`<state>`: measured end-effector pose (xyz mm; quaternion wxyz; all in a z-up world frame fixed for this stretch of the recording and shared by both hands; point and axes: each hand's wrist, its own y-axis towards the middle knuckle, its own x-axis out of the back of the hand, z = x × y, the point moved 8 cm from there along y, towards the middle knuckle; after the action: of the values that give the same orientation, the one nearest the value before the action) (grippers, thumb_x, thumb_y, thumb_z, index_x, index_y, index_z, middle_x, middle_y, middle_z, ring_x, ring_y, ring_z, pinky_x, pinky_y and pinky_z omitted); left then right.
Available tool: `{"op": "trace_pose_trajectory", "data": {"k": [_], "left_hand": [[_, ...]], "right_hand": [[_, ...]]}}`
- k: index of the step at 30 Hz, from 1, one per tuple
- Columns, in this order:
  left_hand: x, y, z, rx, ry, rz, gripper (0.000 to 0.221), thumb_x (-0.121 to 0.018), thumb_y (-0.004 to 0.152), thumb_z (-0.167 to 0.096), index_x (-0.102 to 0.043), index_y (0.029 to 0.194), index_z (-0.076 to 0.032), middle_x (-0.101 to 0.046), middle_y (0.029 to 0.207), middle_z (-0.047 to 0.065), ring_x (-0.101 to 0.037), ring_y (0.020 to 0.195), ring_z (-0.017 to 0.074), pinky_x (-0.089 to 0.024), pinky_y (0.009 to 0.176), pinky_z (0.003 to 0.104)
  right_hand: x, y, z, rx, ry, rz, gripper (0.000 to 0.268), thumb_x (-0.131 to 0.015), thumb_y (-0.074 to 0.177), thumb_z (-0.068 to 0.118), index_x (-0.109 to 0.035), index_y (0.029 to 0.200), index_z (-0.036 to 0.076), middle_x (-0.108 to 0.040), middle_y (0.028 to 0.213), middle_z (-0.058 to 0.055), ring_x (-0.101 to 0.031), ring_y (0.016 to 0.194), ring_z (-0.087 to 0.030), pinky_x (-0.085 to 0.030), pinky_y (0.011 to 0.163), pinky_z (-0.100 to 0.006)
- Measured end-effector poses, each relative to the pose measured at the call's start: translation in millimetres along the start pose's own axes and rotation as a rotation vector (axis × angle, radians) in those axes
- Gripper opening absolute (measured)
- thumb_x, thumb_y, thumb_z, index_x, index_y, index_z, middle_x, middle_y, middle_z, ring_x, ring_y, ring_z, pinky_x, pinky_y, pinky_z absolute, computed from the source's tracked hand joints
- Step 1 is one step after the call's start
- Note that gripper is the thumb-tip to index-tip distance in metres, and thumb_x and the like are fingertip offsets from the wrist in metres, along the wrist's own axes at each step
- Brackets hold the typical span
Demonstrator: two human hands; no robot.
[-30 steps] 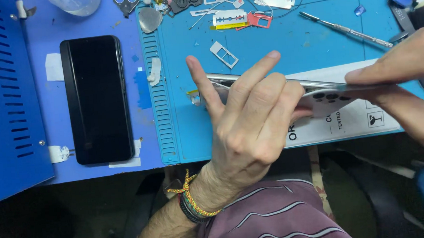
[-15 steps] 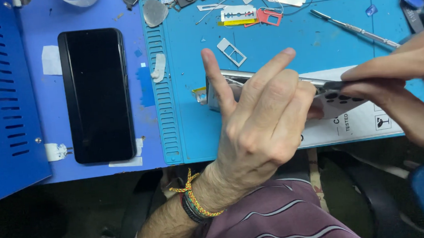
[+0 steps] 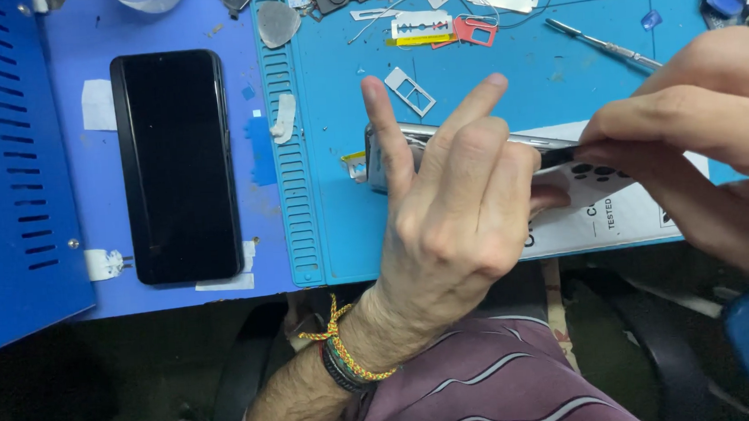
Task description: Prying open the back cover of a smartphone using a thin metal tool and fingers.
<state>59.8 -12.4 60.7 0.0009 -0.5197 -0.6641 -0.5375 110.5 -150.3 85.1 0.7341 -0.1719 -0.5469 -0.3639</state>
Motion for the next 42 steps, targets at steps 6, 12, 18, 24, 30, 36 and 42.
{"op": "trace_pose_trajectory", "data": {"k": [6,12,18,24,30,36,42], "left_hand": [[1,-2,-2,-0.005,0.003,0.001,0.037,-0.042,0.113,0.013,-0.057,0.084,-0.004,-0.055,0.098,0.014,-0.08,0.125,0.0418,-0.021,0.123,0.084],[0,1,2,0.006,0.036,0.009,0.056,-0.028,0.118,-0.039,-0.057,0.085,-0.004,-0.053,0.099,0.014,-0.077,0.128,0.0422,-0.025,0.123,0.082],[0,0,1,0.007,0.001,0.016,0.042,-0.037,0.117,-0.025,-0.054,0.085,-0.004,-0.054,0.099,0.014,-0.076,0.129,0.0445,-0.022,0.123,0.083],[0,0,-1,-0.002,0.049,0.0,0.037,-0.043,0.112,0.013,-0.055,0.083,-0.005,-0.052,0.094,0.011,-0.082,0.126,0.0428,-0.022,0.124,0.081],[-1,-1,-1,-0.006,0.017,0.005,0.036,-0.044,0.115,0.01,-0.056,0.084,-0.004,-0.054,0.096,0.012,-0.079,0.129,0.0444,-0.02,0.125,0.08],[-2,-3,0,0.002,0.027,0.004,0.035,-0.046,0.113,0.013,-0.056,0.085,-0.005,-0.054,0.096,0.011,-0.081,0.129,0.0435,-0.018,0.126,0.078],[-1,-2,0,-0.009,0.015,0.012,0.037,-0.044,0.113,0.014,-0.057,0.085,-0.005,-0.054,0.096,0.012,-0.08,0.129,0.0439,-0.018,0.126,0.078]], "right_hand": [[1,9,21,0.106,0.009,-0.051,0.009,-0.071,0.111,0.004,-0.077,0.107,-0.001,-0.069,0.093,-0.014,-0.06,0.076,-0.032,-0.046,0.072,-0.046],[2,-5,8,0.123,-0.059,-0.027,0.013,-0.064,0.115,-0.002,-0.076,0.109,-0.001,-0.069,0.098,-0.016,-0.059,0.081,-0.035,-0.046,0.077,-0.047],[1,-7,2,0.096,-0.06,-0.025,0.014,-0.065,0.113,0.005,-0.076,0.111,-0.004,-0.07,0.1,-0.017,-0.061,0.084,-0.036,-0.047,0.078,-0.048],[8,2,22,0.184,-0.039,-0.026,0.01,-0.064,0.112,-0.003,-0.074,0.11,-0.003,-0.07,0.097,-0.016,-0.061,0.078,-0.036,-0.048,0.072,-0.048],[3,-4,16,0.139,-0.041,-0.039,0.012,-0.063,0.112,0.0,-0.075,0.111,-0.004,-0.071,0.101,-0.017,-0.061,0.082,-0.036,-0.048,0.076,-0.047],[4,-9,15,0.176,-0.019,-0.012,0.015,-0.06,0.109,-0.001,-0.073,0.115,-0.005,-0.069,0.101,-0.018,-0.058,0.079,-0.036,-0.046,0.072,-0.046],[6,0,25,0.192,-0.019,-0.008,0.012,-0.065,0.108,0.0,-0.073,0.116,-0.004,-0.071,0.101,-0.017,-0.059,0.076,-0.036,-0.046,0.07,-0.047]]}}
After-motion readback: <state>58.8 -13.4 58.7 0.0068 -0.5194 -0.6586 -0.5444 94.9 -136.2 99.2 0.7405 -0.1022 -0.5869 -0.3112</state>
